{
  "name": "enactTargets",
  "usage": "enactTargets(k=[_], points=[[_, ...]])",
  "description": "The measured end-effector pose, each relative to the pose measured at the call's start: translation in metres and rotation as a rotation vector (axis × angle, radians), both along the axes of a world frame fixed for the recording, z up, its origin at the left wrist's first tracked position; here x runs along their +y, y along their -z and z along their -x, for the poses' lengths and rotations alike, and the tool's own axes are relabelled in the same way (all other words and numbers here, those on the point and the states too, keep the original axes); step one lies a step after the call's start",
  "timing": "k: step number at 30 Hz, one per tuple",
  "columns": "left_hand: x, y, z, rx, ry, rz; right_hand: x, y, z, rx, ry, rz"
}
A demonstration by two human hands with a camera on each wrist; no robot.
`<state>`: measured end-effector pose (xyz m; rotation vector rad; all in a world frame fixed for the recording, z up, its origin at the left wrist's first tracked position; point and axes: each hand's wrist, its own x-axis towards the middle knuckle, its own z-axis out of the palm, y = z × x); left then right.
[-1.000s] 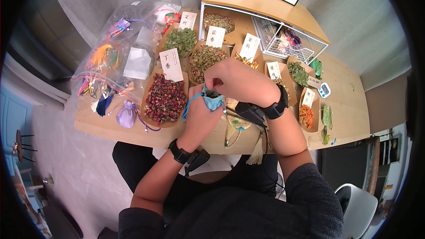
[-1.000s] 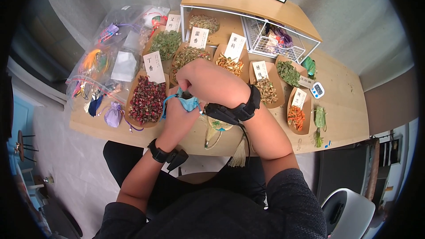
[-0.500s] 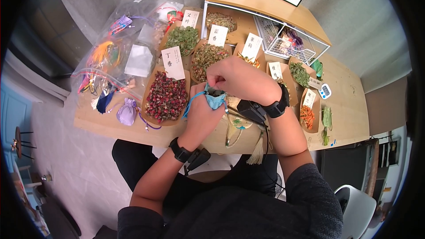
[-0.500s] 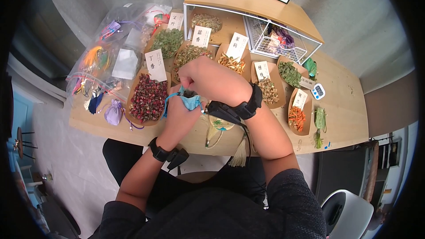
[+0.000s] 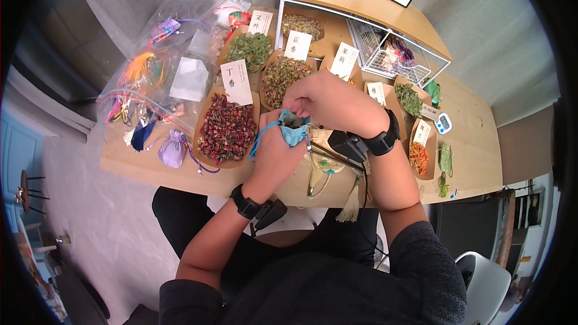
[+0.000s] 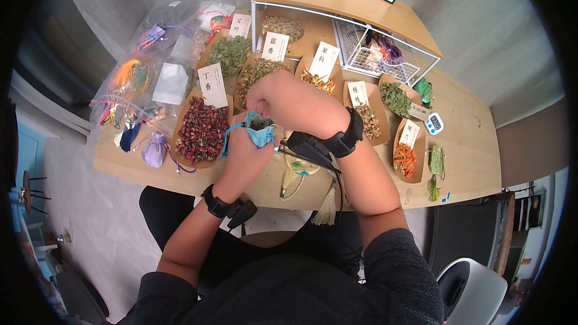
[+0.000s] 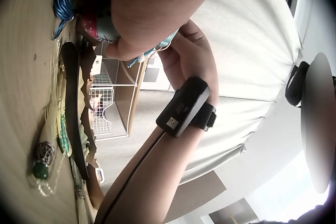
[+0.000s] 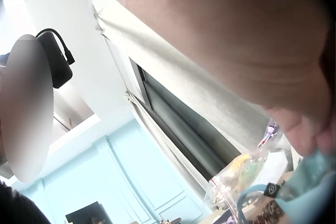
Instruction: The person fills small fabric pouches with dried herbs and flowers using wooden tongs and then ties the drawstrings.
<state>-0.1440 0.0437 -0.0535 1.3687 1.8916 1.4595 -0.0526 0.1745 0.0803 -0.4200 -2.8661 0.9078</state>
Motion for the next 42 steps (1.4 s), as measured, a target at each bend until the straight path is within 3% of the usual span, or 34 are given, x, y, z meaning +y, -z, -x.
enactTargets(k=[5,8,11,14,17,20,22,30,42], points=[[0.000,0.001,-0.001,0.005,-0.013,-0.010,0.005,-0.001,-0.001,0.018,-0.023,0.092],[0.004,0.005,-0.002,-0.028,-0.042,-0.069,0.000,-0.010,-0.002,0.023,0.073,0.175],[0.002,0.000,-0.002,-0.008,-0.029,-0.044,-0.001,-0.021,-0.001,0.048,0.172,-0.007],[0.001,-0.001,-0.003,-0.006,-0.022,-0.030,0.022,-0.001,-0.001,0.230,0.205,-0.232],[0.002,0.000,-0.004,0.014,-0.044,-0.071,0.042,0.017,-0.002,0.204,0.265,-0.271],[0.003,0.002,-0.005,0.024,-0.050,-0.078,0.053,0.039,-0.003,0.022,0.350,-0.288],[0.004,0.005,-0.003,0.032,-0.049,-0.072,0.059,0.049,0.003,-0.069,0.363,-0.192],[0.002,0.008,-0.001,-0.112,0.041,-0.008,0.055,0.070,0.019,-0.002,0.323,-0.165],[0.001,0.005,-0.003,-0.017,-0.021,-0.073,0.058,0.076,0.025,0.099,0.236,-0.162]])
